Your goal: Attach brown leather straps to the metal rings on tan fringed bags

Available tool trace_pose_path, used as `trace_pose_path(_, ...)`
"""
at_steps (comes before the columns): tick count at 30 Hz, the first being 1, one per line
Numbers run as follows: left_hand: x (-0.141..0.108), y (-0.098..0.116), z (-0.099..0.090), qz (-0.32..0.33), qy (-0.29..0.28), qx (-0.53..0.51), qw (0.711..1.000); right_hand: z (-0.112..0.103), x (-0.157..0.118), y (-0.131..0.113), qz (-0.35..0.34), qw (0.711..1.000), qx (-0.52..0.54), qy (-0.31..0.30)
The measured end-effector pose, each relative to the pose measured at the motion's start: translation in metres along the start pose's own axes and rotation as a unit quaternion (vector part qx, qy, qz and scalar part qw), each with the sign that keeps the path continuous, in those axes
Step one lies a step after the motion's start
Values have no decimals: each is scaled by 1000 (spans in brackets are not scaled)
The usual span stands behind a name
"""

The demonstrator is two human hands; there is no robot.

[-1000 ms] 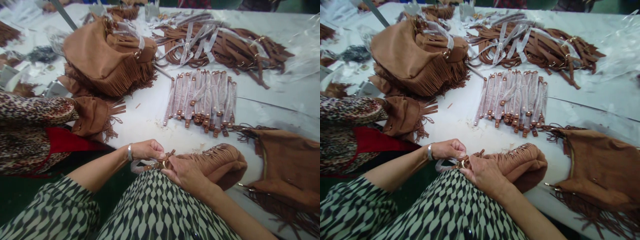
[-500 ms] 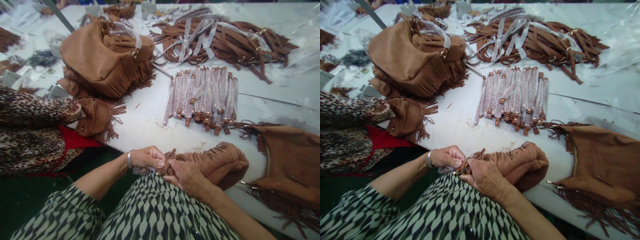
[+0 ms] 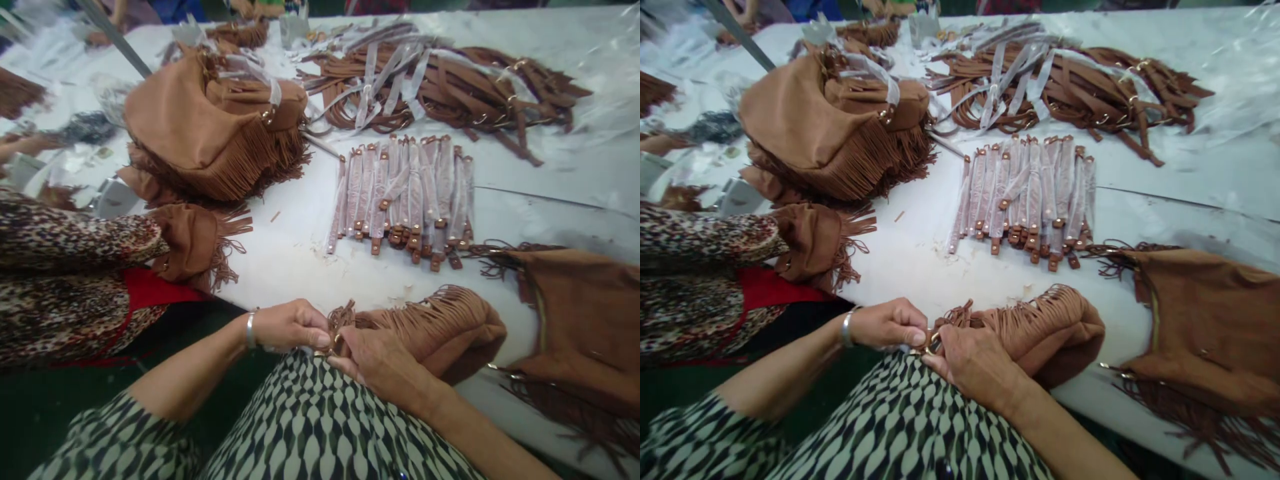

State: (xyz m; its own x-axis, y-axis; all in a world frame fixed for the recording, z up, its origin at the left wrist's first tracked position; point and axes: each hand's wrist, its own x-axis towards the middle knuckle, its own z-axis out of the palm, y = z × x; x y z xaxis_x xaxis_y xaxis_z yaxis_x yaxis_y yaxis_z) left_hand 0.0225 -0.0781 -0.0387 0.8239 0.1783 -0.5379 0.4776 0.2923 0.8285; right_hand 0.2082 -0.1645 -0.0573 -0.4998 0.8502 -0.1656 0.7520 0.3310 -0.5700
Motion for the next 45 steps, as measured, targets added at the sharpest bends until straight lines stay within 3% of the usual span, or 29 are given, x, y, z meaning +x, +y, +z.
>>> trace_pose_path(2,-4,20,7,18,65,202,977,-1,1,0,4,1000,2,-5)
trace_pose_path(4,-9,42,10,8,128,364,922,-3,3,-1,4,1000,3,-11)
trace_pose_path(6,-10,57,6,-6,142,412,900,-5,4,-2,-3,1000,6,-15)
trace_pose_path(8,-7,56,-1,-5,63,329,942,-5,3,-1,-7,1000,7,-8)
trace_pose_path(10,1,39,-5,-15,-41,134,990,-3,1,1,-3,1000,7,9)
trace_pose_path(11,5,26,-4,-28,-69,16,997,-2,-1,3,2,1000,8,17)
trace_pose_path(14,21,-19,13,-34,-5,-261,965,0,-3,8,21,999,15,28)
trace_pose_path(17,30,-51,35,10,47,-401,915,-3,-1,10,21,999,31,17)
trace_pose_path(19,30,-58,40,17,61,-410,910,-6,1,11,12,999,44,-18)
trace_pose_path(22,19,-43,29,-16,53,-330,942,-10,6,9,9,997,46,-66)
trace_pose_path(24,8,-18,19,-54,36,-198,978,-10,9,7,14,996,36,-76)
trace_pose_path(26,-1,12,15,-65,62,22,996,-10,10,5,21,996,29,-80)
trace_pose_path(28,-5,33,16,-66,155,250,953,-10,10,5,29,996,23,-80)
trace_pose_path(29,-5,38,18,-67,180,297,935,-9,9,5,33,996,20,-76)
trace_pose_path(31,-2,35,18,-77,167,263,947,-9,7,7,41,997,30,-63)
trace_pose_path(34,6,7,9,-91,56,50,993,-9,3,12,39,992,109,-56)
trace_pose_path(38,13,-19,-3,-67,8,-197,978,-12,0,15,25,982,178,-62)
trace_pose_path(45,16,-25,-16,-77,-32,-206,975,-9,2,10,-28,992,125,0)
